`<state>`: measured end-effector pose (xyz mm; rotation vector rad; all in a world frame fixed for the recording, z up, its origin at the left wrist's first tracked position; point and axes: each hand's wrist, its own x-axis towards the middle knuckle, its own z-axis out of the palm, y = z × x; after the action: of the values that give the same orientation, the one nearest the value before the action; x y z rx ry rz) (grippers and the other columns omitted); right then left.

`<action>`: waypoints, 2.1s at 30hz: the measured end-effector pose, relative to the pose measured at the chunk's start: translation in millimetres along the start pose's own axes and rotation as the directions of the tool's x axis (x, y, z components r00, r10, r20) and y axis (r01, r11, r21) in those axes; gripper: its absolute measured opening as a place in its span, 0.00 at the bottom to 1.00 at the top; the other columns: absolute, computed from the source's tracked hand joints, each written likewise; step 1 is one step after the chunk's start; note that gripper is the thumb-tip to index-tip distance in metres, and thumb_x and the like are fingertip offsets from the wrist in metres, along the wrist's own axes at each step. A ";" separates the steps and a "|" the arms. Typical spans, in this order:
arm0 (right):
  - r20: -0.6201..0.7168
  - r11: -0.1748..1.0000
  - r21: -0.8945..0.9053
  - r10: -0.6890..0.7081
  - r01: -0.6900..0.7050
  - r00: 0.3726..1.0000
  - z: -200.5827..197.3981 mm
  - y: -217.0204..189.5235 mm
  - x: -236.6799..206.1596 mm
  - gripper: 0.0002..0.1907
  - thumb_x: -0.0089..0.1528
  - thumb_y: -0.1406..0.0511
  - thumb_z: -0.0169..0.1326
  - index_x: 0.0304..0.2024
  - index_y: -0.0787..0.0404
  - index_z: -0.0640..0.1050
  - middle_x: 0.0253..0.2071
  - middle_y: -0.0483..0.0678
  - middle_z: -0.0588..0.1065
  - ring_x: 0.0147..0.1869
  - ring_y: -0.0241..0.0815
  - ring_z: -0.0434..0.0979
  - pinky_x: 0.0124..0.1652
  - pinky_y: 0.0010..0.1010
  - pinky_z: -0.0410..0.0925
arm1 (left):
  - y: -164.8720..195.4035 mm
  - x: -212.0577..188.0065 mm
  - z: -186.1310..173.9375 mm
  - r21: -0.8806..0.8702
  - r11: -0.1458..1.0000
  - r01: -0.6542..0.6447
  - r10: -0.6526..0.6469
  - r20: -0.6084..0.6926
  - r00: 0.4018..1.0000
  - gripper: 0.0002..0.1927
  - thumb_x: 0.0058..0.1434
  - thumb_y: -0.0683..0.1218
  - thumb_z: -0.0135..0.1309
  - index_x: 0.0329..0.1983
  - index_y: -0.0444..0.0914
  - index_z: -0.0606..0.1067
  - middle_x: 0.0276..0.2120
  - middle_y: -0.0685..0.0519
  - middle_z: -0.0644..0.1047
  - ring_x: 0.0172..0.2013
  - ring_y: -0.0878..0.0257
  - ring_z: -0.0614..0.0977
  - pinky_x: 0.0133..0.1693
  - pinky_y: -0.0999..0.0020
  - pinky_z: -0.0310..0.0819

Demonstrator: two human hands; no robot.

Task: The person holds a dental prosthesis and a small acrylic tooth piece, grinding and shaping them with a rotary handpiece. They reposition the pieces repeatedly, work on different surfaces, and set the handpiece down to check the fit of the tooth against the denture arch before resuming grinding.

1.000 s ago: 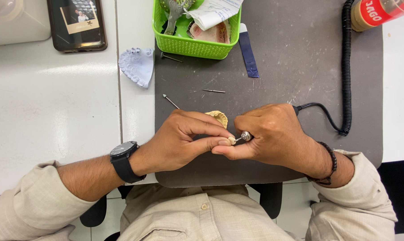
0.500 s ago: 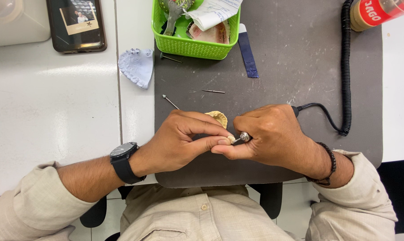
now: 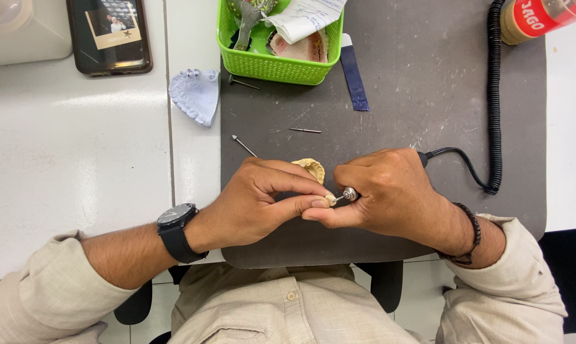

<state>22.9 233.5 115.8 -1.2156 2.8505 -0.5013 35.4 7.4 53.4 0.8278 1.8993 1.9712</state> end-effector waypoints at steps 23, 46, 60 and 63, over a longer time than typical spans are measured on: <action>-0.004 0.999 0.051 -0.013 0.013 1.000 -2.0 -1.4 1.5 0.31 0.54 0.44 0.67 0.12 0.58 0.72 0.10 0.43 0.67 0.11 0.39 0.66 0.14 0.34 0.59 | -2.1 -0.5 0.4 -0.031 0.999 0.018 -0.018 0.011 1.000 0.07 0.63 0.41 0.60 0.44 0.39 0.84 0.39 0.52 0.86 0.39 0.66 0.87 0.42 0.72 0.84; 0.003 0.998 0.068 -0.016 0.015 1.000 0.0 -2.0 -0.2 0.31 0.54 0.45 0.67 0.12 0.58 0.72 0.10 0.43 0.66 0.11 0.37 0.65 0.14 0.33 0.58 | -2.2 -1.6 0.8 -0.034 0.999 -0.013 0.013 0.012 1.000 0.07 0.64 0.40 0.60 0.44 0.39 0.84 0.40 0.52 0.86 0.39 0.66 0.87 0.43 0.72 0.84; 0.018 0.996 0.083 -0.018 0.016 1.000 -0.2 -1.4 -0.3 0.31 0.55 0.45 0.66 0.12 0.57 0.71 0.10 0.42 0.66 0.11 0.36 0.64 0.13 0.32 0.58 | -2.0 -0.9 1.1 -0.044 0.999 -0.005 0.005 0.009 1.000 0.07 0.64 0.40 0.60 0.44 0.39 0.84 0.39 0.51 0.86 0.39 0.66 0.87 0.43 0.72 0.84; -0.013 0.998 0.063 -0.023 0.024 1.000 -0.9 -1.3 -0.5 0.31 0.54 0.45 0.66 0.13 0.58 0.71 0.10 0.42 0.66 0.12 0.37 0.65 0.14 0.33 0.58 | -1.7 -1.1 0.8 -0.047 0.999 -0.002 0.002 0.006 1.000 0.07 0.64 0.40 0.60 0.45 0.39 0.84 0.39 0.52 0.86 0.39 0.66 0.87 0.43 0.72 0.84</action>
<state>24.1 233.3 117.0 -1.2414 2.8099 -0.5971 36.5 7.6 51.5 0.8227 1.8417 2.0042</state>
